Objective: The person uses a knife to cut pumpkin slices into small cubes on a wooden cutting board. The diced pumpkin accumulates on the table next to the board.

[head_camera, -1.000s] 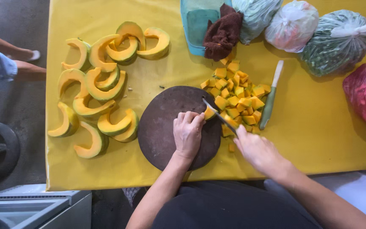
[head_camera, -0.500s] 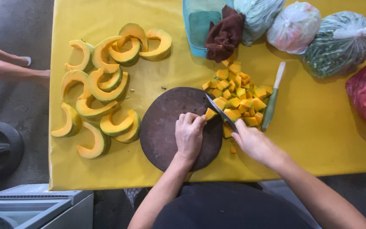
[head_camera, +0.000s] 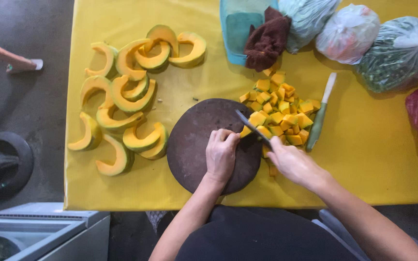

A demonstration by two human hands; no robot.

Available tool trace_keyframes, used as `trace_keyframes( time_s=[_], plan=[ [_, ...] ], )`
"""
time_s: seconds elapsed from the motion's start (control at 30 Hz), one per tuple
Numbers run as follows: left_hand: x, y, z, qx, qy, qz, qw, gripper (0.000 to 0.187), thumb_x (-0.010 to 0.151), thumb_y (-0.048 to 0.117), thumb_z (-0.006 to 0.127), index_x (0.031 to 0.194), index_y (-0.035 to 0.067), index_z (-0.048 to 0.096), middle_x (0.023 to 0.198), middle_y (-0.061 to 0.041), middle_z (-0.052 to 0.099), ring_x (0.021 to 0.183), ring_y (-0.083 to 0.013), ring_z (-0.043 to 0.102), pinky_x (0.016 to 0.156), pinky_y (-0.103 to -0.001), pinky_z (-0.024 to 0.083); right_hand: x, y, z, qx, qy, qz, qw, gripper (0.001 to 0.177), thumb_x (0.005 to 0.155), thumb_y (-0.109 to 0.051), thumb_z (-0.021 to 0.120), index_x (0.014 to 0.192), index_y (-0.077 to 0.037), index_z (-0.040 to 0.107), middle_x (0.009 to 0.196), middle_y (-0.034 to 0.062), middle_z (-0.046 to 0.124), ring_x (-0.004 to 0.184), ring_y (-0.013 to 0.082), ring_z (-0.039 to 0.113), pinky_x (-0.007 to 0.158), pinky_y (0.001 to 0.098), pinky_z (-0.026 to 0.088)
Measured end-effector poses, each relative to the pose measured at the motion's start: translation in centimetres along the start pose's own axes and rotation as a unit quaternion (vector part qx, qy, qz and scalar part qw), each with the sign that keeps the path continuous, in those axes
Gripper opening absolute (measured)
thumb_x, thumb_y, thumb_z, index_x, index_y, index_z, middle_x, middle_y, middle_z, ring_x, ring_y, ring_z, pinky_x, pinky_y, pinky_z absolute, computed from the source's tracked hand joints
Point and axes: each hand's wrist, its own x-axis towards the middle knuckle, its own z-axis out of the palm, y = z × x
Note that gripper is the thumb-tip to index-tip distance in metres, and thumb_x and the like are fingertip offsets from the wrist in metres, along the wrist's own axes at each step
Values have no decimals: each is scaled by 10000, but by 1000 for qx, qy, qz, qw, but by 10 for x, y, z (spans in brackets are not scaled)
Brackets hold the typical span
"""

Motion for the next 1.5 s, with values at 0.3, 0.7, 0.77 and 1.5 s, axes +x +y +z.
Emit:
trace_keyframes(
  time_s=[0.3, 0.7, 0.77, 1.5],
  plan=[
    [-2, -3, 4, 5, 5, 13, 1000, 129, 799, 8, 713, 902, 85, 716, 926, -44, 646, 904, -259, 601, 802, -368, 529, -20, -2, 21, -65, 25, 54, 996, 262, 1033, -309, 472, 1136, -83, 387, 834, 251, 716, 818, 484, 709, 720, 600, 567],
    [0, -2, 10, 10, 8, -18, 1000, 74, 830, 57, 747, 877, 95, 705, 931, -45, 656, 913, -261, 604, 790, -375, 511, -31, -2, 18, -48, -2, 37, 998, 276, 1015, -327, 497, 1101, -91, 384, 858, 247, 712, 845, 491, 680, 741, 620, 531],
    [4, 1, 5, -1, 7, -8, 1000, 99, 842, 67, 742, 929, 102, 711, 979, -43, 667, 957, -264, 612, 820, -374, 522, -14, -10, 26, -31, 20, 47, 998, 267, 1028, -312, 498, 1131, -94, 382, 856, 280, 715, 836, 505, 678, 760, 617, 532],
    [39, -45, -119, 170, -200, -72, 962, 480, 735, 326, 867, 1168, 177, 724, 1079, -69, 721, 1060, -242, 647, 906, -433, 480, -9, 8, -11, 239, 187, -7, 953, 512, 954, -193, 563, 1377, -62, 307, 679, 85, 619, 483, 233, 650, 473, 404, 532]
  ],
)
